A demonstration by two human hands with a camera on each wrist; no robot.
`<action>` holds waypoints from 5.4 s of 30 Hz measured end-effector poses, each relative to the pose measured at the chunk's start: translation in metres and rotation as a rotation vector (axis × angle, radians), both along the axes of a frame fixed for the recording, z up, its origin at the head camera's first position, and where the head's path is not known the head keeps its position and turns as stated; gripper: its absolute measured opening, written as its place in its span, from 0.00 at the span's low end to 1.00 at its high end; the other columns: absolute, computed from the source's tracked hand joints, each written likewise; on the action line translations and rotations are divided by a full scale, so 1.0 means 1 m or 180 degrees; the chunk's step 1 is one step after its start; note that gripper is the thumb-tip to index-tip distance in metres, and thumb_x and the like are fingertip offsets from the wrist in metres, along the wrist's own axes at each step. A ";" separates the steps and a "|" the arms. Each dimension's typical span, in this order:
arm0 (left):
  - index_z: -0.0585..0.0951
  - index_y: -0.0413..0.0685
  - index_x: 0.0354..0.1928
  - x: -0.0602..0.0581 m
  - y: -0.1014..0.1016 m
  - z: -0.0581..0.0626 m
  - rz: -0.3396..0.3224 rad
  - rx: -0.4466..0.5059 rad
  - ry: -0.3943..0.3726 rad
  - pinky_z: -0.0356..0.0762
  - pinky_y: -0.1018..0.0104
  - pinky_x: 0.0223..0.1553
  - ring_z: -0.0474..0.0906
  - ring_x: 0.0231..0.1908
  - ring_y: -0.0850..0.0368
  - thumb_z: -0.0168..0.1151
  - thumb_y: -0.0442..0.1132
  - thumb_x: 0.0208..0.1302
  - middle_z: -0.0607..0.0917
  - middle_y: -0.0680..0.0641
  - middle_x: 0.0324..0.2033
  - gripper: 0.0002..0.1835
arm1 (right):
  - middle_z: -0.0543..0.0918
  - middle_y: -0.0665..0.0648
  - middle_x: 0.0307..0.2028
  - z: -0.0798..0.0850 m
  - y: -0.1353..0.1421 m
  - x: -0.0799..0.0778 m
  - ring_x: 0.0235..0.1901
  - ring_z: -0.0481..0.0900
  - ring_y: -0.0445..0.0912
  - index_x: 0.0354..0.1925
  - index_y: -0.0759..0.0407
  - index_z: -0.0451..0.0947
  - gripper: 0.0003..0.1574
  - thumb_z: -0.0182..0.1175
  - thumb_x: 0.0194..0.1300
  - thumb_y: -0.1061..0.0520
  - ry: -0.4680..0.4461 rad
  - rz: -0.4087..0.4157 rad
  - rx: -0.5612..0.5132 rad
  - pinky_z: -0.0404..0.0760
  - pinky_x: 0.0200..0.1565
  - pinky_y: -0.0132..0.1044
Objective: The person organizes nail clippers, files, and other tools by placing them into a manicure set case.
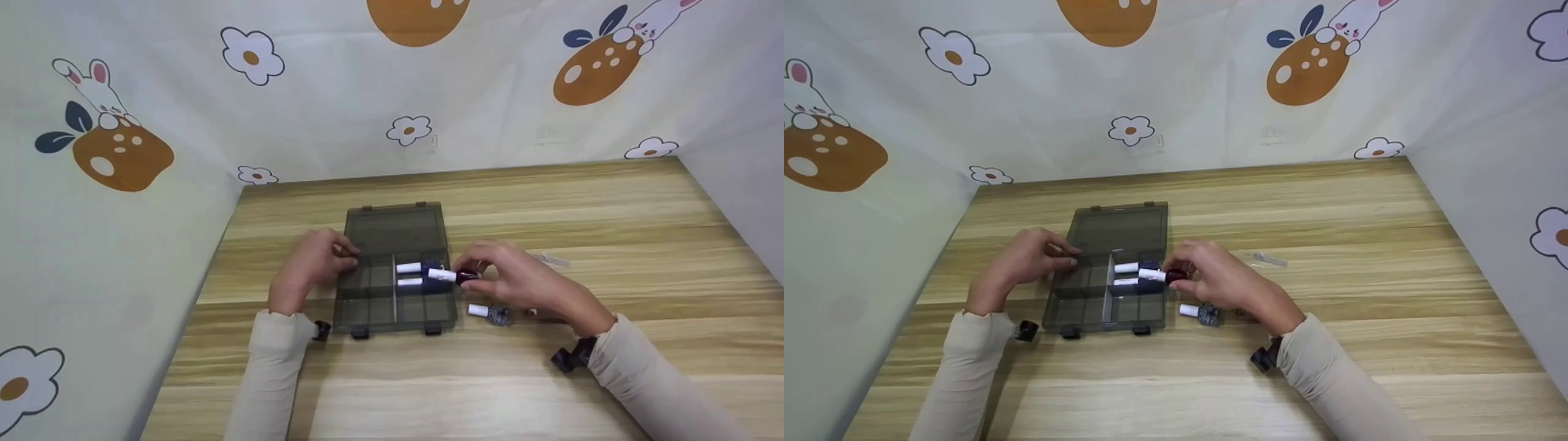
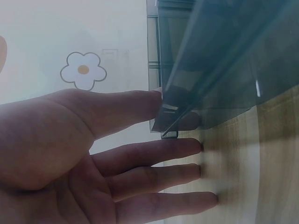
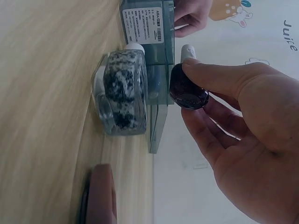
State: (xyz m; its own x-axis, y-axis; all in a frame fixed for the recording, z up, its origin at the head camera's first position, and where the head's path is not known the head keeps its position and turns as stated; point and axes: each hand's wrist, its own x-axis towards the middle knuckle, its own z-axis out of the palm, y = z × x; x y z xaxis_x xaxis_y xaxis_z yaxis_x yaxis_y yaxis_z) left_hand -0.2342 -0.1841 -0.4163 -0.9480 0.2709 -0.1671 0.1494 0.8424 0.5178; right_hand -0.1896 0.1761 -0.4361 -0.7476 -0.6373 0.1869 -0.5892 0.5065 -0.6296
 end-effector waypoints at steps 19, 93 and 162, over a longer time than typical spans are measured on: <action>0.89 0.52 0.45 -0.001 -0.001 0.000 -0.0023 0.0043 0.0009 0.82 0.62 0.38 0.85 0.35 0.57 0.71 0.38 0.61 0.90 0.48 0.39 0.10 | 0.85 0.43 0.45 0.002 -0.018 0.002 0.45 0.82 0.38 0.50 0.46 0.83 0.16 0.71 0.63 0.51 0.0166 0.0065 -0.0057 0.83 0.49 0.39; 0.87 0.50 0.37 0.001 -0.001 -0.002 -0.0034 0.0063 0.0097 0.79 0.64 0.32 0.83 0.31 0.57 0.71 0.39 0.62 0.89 0.47 0.35 0.04 | 0.88 0.45 0.44 -0.007 0.000 0.009 0.45 0.85 0.38 0.47 0.50 0.85 0.11 0.64 0.68 0.60 0.0079 0.0175 -0.0049 0.85 0.46 0.36; 0.86 0.50 0.36 0.000 -0.001 -0.002 -0.0021 0.0060 0.0097 0.80 0.61 0.36 0.83 0.32 0.56 0.72 0.39 0.61 0.88 0.46 0.35 0.04 | 0.85 0.43 0.48 -0.015 0.026 0.034 0.47 0.82 0.38 0.53 0.46 0.83 0.23 0.73 0.59 0.48 0.0013 0.0262 0.0578 0.83 0.50 0.37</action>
